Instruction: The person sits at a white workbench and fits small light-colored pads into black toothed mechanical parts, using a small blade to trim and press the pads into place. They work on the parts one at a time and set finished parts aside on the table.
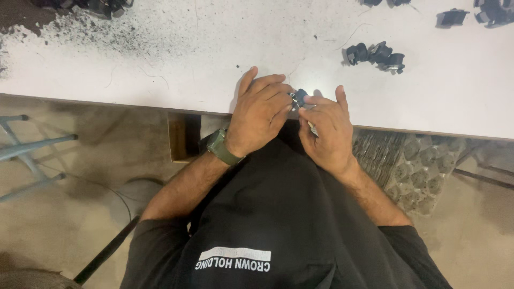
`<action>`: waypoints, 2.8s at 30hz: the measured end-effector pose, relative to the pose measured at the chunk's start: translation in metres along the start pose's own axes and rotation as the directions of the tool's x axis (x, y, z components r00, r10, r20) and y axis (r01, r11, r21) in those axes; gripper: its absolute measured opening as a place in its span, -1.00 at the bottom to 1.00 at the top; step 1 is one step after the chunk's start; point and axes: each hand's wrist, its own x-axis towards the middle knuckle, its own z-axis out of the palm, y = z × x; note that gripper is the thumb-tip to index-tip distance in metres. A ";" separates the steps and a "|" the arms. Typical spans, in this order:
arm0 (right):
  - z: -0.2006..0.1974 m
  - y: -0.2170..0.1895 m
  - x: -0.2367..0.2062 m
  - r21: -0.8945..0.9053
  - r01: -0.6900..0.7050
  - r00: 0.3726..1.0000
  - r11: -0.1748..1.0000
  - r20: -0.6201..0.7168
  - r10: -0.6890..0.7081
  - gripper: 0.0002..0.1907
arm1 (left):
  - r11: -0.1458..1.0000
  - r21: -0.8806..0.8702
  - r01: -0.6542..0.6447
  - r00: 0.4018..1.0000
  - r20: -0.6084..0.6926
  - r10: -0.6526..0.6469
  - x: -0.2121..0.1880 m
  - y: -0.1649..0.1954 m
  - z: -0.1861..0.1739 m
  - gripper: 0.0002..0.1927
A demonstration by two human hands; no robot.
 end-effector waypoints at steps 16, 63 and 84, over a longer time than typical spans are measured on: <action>-0.014 0.013 0.003 0.264 -0.035 0.999 0.964 -0.013 0.040 -0.75 | 0.993 -0.008 0.114 0.993 0.036 -0.114 0.009 0.017 -0.009 -0.79; 0.004 0.014 0.019 -0.015 -0.142 0.990 0.990 0.000 0.142 -0.60 | 0.983 0.181 -0.008 1.000 0.029 0.003 0.001 0.021 -0.046 -0.89; -0.009 0.016 0.020 -0.048 0.017 0.991 0.999 0.132 -0.010 -0.58 | 0.999 -0.043 -0.008 0.999 0.044 0.010 0.016 0.021 -0.034 -0.87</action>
